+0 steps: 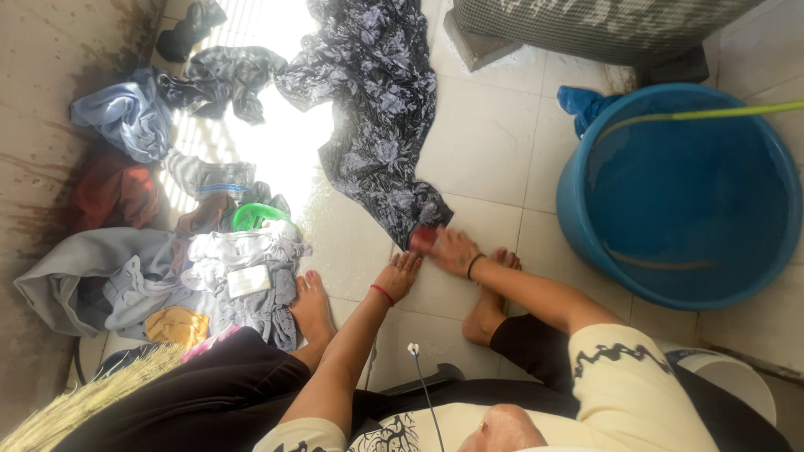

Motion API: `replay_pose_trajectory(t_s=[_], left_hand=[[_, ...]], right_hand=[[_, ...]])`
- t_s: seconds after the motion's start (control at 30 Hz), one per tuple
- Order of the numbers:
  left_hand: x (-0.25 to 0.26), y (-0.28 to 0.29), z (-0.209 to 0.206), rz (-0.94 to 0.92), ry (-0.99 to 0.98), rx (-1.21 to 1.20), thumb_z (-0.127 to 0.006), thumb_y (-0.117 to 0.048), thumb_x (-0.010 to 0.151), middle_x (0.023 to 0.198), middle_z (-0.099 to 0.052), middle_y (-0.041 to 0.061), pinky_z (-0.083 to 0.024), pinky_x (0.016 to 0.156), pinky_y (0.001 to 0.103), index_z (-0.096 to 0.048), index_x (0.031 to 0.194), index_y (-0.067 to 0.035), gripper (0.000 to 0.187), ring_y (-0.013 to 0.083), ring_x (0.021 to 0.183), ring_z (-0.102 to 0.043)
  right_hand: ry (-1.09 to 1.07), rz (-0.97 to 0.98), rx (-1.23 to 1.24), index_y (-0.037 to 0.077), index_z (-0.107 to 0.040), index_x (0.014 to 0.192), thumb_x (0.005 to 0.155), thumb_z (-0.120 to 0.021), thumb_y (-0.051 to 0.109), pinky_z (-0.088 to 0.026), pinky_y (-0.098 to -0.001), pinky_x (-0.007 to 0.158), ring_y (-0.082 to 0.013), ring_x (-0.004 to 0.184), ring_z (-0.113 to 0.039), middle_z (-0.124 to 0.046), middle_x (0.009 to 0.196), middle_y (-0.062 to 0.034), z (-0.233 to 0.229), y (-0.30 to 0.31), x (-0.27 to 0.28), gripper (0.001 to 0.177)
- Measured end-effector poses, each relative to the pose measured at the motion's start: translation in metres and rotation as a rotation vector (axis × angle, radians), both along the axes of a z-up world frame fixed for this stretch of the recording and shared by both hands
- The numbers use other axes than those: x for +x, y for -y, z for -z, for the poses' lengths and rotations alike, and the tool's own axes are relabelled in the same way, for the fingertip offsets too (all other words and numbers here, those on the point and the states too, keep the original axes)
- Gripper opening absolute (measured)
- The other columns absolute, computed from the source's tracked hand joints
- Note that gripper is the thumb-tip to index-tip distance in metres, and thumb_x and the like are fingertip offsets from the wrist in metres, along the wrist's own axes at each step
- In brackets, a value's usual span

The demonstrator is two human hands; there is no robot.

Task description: The person scrubs a dark floral-patterned garment on the tiled floor using a red bar of soap. They then rinse the garment by dipping it into a blue basin filled with water and wringing it out.

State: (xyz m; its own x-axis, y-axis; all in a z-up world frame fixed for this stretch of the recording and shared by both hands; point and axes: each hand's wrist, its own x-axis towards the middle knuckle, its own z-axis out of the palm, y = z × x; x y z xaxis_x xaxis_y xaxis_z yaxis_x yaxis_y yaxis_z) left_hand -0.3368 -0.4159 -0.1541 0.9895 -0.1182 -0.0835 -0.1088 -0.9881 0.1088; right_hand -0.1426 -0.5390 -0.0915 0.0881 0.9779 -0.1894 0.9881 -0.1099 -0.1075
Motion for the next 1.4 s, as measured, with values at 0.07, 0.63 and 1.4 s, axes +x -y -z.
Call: replay_pose_trajectory(t_s=[0.07, 0.63, 1.4], left_hand=[[0.003, -0.002, 0.002, 0.017, 0.029, 0.05, -0.039, -0.014, 0.099, 0.152, -0.047, 0.025, -0.038, 0.113, 0.054, -0.046, 0.148, 0.003, 0.053, 0.0378, 0.139, -0.047], [0.004, -0.002, -0.011, -0.031, 0.014, -0.058, -0.042, -0.012, 0.097, 0.152, -0.05, 0.023, -0.039, 0.113, 0.048, -0.048, 0.147, 0.002, 0.053, 0.0363, 0.139, -0.049], [0.039, -0.007, -0.063, -0.19, -0.495, -0.179, -0.042, -0.016, 0.104, 0.142, -0.064, 0.017, -0.05, 0.109, 0.041, -0.064, 0.134, -0.005, 0.039, 0.03, 0.131, -0.063]], right_hand=[[0.011, 0.417, -0.045, 0.04, -0.027, 0.16, 0.106, -0.05, 0.036, -0.048, -0.0587, 0.09, -0.0468, 0.113, -0.056, -0.052, 0.131, -0.0309, -0.002, -0.016, 0.036, 0.059], [-0.139, 0.192, 0.045, 0.042, -0.038, 0.156, 0.097, -0.053, 0.037, -0.05, -0.0578, 0.091, -0.0485, 0.11, -0.058, -0.057, 0.129, -0.0319, -0.014, -0.001, -0.015, 0.061], [-0.137, 0.95, 0.063, 0.037, -0.017, 0.168, 0.103, -0.057, 0.05, -0.043, -0.056, 0.102, -0.0394, 0.124, -0.051, -0.046, 0.143, -0.02, 0.002, -0.037, 0.088, 0.078]])
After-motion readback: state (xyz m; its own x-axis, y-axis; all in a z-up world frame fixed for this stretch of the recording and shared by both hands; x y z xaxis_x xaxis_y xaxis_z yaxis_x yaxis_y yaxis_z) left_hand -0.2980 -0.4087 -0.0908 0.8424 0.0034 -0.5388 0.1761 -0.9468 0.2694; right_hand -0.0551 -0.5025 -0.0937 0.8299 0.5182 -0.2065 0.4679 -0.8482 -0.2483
